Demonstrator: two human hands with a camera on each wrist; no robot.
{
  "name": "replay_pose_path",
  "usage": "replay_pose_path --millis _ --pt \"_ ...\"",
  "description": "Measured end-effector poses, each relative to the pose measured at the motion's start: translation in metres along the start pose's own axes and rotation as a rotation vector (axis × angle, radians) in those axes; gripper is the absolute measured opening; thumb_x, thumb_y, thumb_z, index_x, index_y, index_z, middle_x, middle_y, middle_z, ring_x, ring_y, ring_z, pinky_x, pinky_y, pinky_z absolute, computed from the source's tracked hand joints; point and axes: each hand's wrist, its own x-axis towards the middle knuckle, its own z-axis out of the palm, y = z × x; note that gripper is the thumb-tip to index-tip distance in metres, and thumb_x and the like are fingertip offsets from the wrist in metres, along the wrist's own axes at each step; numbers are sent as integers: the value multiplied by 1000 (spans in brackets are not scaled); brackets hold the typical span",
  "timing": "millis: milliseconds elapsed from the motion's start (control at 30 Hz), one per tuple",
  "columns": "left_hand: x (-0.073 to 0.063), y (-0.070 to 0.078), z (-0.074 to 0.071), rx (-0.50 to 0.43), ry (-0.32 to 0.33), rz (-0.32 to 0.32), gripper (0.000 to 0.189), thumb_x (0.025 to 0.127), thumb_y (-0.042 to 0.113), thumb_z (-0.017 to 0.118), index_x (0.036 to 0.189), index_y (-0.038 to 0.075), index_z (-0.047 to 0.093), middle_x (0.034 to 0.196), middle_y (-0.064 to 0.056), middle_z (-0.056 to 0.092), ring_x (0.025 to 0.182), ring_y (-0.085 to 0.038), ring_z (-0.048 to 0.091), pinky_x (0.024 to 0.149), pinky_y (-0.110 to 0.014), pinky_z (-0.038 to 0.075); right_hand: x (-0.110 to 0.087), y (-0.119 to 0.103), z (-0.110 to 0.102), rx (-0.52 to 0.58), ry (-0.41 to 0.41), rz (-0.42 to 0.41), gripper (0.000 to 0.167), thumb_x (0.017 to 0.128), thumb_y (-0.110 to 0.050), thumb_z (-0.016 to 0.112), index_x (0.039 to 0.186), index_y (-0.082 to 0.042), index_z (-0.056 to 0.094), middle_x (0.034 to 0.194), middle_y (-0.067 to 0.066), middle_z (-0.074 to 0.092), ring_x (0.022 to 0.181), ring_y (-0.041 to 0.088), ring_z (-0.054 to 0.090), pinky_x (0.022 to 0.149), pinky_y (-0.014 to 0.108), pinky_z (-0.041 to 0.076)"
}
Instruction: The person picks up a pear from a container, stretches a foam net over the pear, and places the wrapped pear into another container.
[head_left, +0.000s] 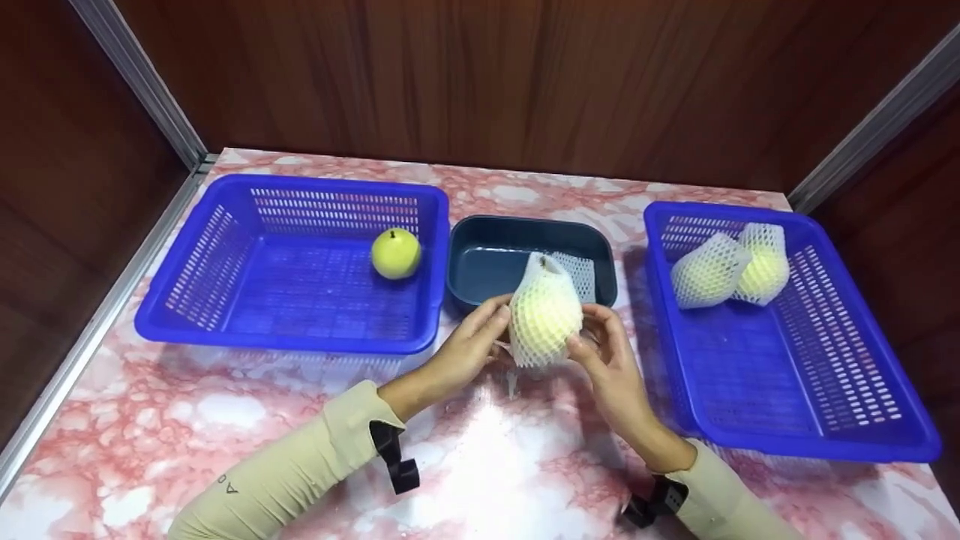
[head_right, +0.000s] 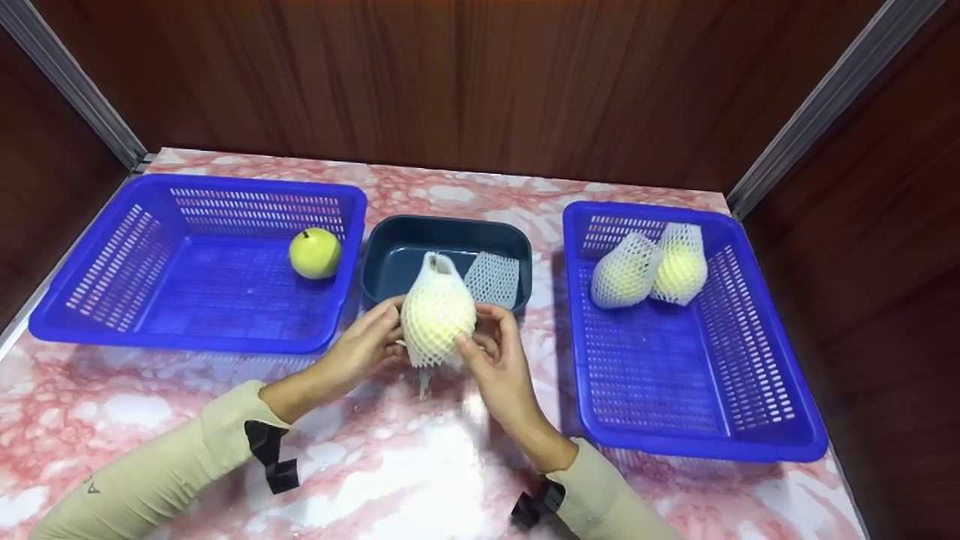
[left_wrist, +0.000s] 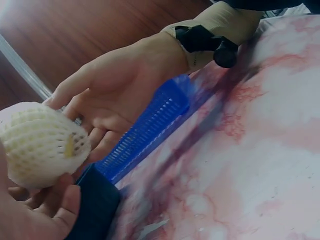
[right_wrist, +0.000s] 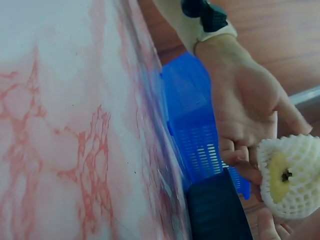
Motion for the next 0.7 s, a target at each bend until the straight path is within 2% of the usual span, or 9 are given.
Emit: replay_pose_path --millis 100,200,267,367,467,533,567,633,700 --pt "-2 -1 2 40 35 33 47 110 16 40 151 -6 34 129 -22 58 100 -19 63 93 -56 54 0 -1 0 15 -10 -6 37 104 -6 53 138 1 41 136 10 52 122 20 55 96 32 54" --pt "-3 -4 3 90 40 81 51 107 14 52 149 -9 35 135 -24 55 110 -23 61 92 -44 56 1 -1 1 48 -51 -16 42 104 -14 56 140 2 40 136 10 56 122 20 57 100 34 53" --pt "-4 -6 3 137 42 111 63 104 28 61 147 -10 37 131 -24 57 110 -22 59 91 -36 55 2 -1 2 66 -81 -21 47 103 -19 61 141 2 41 134 11 58 120 20 59 100 35 53" --pt "-4 -9 3 171 51 150 86 92 54 68 145 -9 40 126 -23 58 110 -24 58 91 -36 55 3 0 2 56 -94 -13 55 101 -26 66 141 5 44 132 12 61 119 21 60 103 34 51" --pt "-5 -10 5 144 61 168 102 80 67 70 143 -7 40 131 -23 55 118 -29 57 98 -40 54 3 1 2 1 -58 0 61 101 -29 66 143 9 45 134 16 60 119 20 61 102 32 51" --pt "-5 -10 5 91 60 172 99 81 63 72 143 -7 38 135 -26 51 125 -33 54 101 -40 53 3 1 3 -33 -15 -8 60 102 -27 64 145 9 43 135 17 58 118 19 59 100 30 52" --pt "-5 -10 6 68 63 170 93 86 57 73 142 -8 38 136 -26 50 125 -33 54 101 -41 54 3 2 3 -36 9 -19 58 103 -24 63 145 9 43 135 17 57 117 19 59 97 30 53" --pt "-5 -9 6 43 75 180 74 97 41 68 141 -9 38 136 -27 50 123 -33 55 99 -42 54 4 1 5 -34 61 -47 48 104 -18 60 143 6 44 131 13 56 112 19 59 90 30 55" --pt "-5 -8 6 36 101 190 52 103 22 61 139 -10 39 133 -26 51 118 -29 57 96 -47 55 4 0 6 -13 91 -74 36 105 -12 56 137 3 46 125 10 55 106 18 58 84 30 56"
